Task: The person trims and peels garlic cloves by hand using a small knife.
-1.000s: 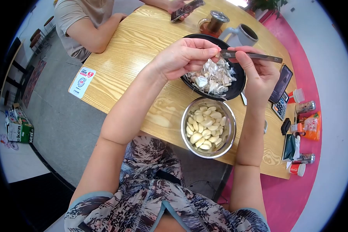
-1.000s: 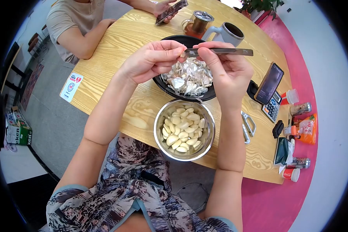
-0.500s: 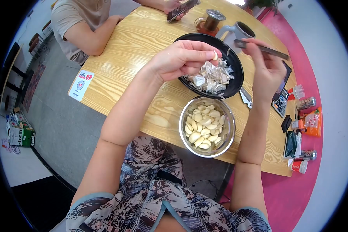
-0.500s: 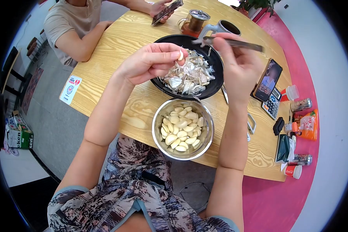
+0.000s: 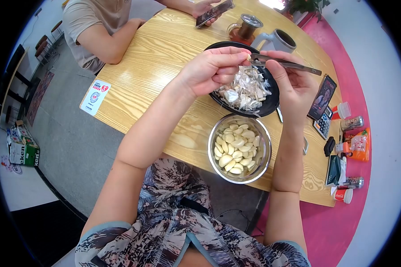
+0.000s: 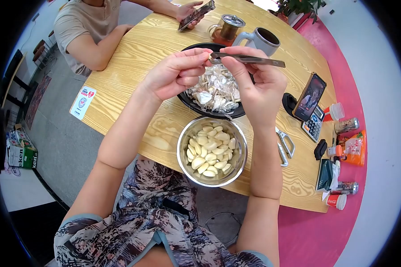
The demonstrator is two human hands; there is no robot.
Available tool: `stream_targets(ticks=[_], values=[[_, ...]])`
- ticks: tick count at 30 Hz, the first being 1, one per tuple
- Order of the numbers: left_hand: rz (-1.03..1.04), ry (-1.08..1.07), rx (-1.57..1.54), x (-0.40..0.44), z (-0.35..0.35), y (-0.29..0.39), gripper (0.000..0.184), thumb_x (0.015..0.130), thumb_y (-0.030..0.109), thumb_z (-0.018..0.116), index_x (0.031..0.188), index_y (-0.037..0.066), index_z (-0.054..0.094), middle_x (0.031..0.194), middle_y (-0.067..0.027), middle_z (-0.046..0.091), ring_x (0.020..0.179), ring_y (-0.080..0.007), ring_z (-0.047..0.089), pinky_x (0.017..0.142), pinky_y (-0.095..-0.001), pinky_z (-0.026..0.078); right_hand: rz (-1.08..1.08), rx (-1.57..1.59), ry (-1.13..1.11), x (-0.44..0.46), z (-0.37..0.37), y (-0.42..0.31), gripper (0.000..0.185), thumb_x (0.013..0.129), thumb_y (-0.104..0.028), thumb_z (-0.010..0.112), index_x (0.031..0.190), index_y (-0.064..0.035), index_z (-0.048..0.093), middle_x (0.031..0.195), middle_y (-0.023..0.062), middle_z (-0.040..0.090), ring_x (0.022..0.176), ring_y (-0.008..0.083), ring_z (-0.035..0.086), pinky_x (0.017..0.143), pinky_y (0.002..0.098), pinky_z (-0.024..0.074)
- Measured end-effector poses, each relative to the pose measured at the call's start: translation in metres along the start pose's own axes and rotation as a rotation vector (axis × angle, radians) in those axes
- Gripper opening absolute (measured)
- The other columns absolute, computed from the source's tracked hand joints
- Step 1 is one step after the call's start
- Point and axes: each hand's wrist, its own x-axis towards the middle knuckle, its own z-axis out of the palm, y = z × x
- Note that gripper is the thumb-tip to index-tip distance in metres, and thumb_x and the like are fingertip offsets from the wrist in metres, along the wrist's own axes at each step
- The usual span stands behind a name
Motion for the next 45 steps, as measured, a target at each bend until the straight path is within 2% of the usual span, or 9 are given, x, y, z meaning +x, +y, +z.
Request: stream_targets(ticks=[6,11,20,29,31,33,35,38,45], values=[[0.004,-0.009,0.049,-0.002,0.002,0.002,0.015,0.094,0.009,0.056,0.107,0.004,0.062,0.089,-0.0031,0.064,0.049,0.0017,0.031,0.040,-0.0141,0.021,-0.026,-0.028,-0.006,0.000,0.000,-0.001,0.015,0.085,0.004,0.065,0.099,0.0064,0.064,0.095,0.0092,0.067,0.083,0.0108,0.063,0.075,0.0215,0.0496],[0.057,0.041,0.254,-0.006,0.010,0.004,0.015,0.092,0.011,0.060,0.104,0.003,0.063,0.087,-0.0041,0.065,0.047,0.0013,0.031,0.041,-0.0150,0.021,0.021,0.017,-0.003,-0.001,-0.004,-0.001,0.013,0.085,0.003,0.065,0.097,0.0062,0.065,0.092,0.0100,0.068,0.081,0.0110,0.063,0.073,0.0216,0.0502],[0.122,-0.009,0.500,-0.008,0.013,0.005,0.015,0.092,0.013,0.061,0.103,0.004,0.063,0.087,-0.0047,0.066,0.049,0.0004,0.031,0.043,-0.0154,0.023,0.043,0.000,0.015,0.003,-0.011,-0.006,0.010,0.086,0.002,0.064,0.095,0.0058,0.066,0.089,0.0114,0.069,0.079,0.0120,0.065,0.072,0.0221,0.0525],[0.067,-0.032,0.402,-0.007,0.013,0.004,0.017,0.091,0.011,0.060,0.107,0.003,0.062,0.093,-0.0025,0.065,0.049,0.0009,0.030,0.043,-0.0146,0.024,0.012,-0.059,0.108,0.007,-0.018,-0.002,0.012,0.085,0.000,0.066,0.096,0.0041,0.066,0.088,0.0087,0.069,0.078,0.0122,0.065,0.073,0.0227,0.0518],[0.072,-0.017,0.419,-0.009,0.018,0.006,0.018,0.091,0.011,0.061,0.107,0.003,0.062,0.094,-0.0026,0.065,0.050,0.0014,0.032,0.044,-0.0144,0.024,0.191,-0.363,-0.001,0.008,-0.023,-0.001,0.012,0.084,-0.001,0.067,0.096,0.0027,0.067,0.087,0.0075,0.069,0.078,0.0117,0.064,0.074,0.0233,0.0509],[0.075,-0.002,0.438,-0.009,0.020,0.005,0.018,0.091,0.010,0.061,0.107,0.003,0.061,0.094,-0.0027,0.066,0.052,0.0018,0.035,0.044,-0.0143,0.025,0.205,-0.358,-0.027,0.007,-0.022,0.005,0.013,0.084,-0.002,0.068,0.097,0.0013,0.067,0.089,0.0066,0.069,0.081,0.0110,0.064,0.076,0.0234,0.0501],[0.093,0.061,0.469,-0.008,0.019,0.004,0.017,0.090,0.010,0.063,0.105,0.003,0.062,0.093,-0.0023,0.066,0.056,0.0025,0.041,0.045,-0.0142,0.026,0.120,-0.102,0.015,0.007,-0.016,0.000,0.014,0.084,-0.001,0.067,0.098,0.0023,0.066,0.092,0.0078,0.069,0.083,0.0118,0.064,0.078,0.0237,0.0499],[0.108,0.064,0.452,-0.007,0.014,0.003,0.016,0.088,0.010,0.065,0.103,0.004,0.062,0.092,-0.0025,0.066,0.060,0.0025,0.046,0.045,-0.0141,0.027,0.132,-0.019,0.004,0.006,-0.015,-0.007,0.014,0.085,0.000,0.066,0.099,0.0038,0.066,0.094,0.0096,0.069,0.086,0.0130,0.064,0.080,0.0243,0.0497],[0.123,0.052,0.483,-0.007,0.015,0.002,0.017,0.087,0.011,0.068,0.101,0.004,0.063,0.091,-0.0021,0.066,0.058,0.0020,0.043,0.046,-0.0144,0.027,0.136,0.043,-0.019,0.005,-0.012,-0.004,0.013,0.086,0.001,0.065,0.098,0.0060,0.065,0.091,0.0118,0.069,0.082,0.0140,0.065,0.075,0.0252,0.0533]])
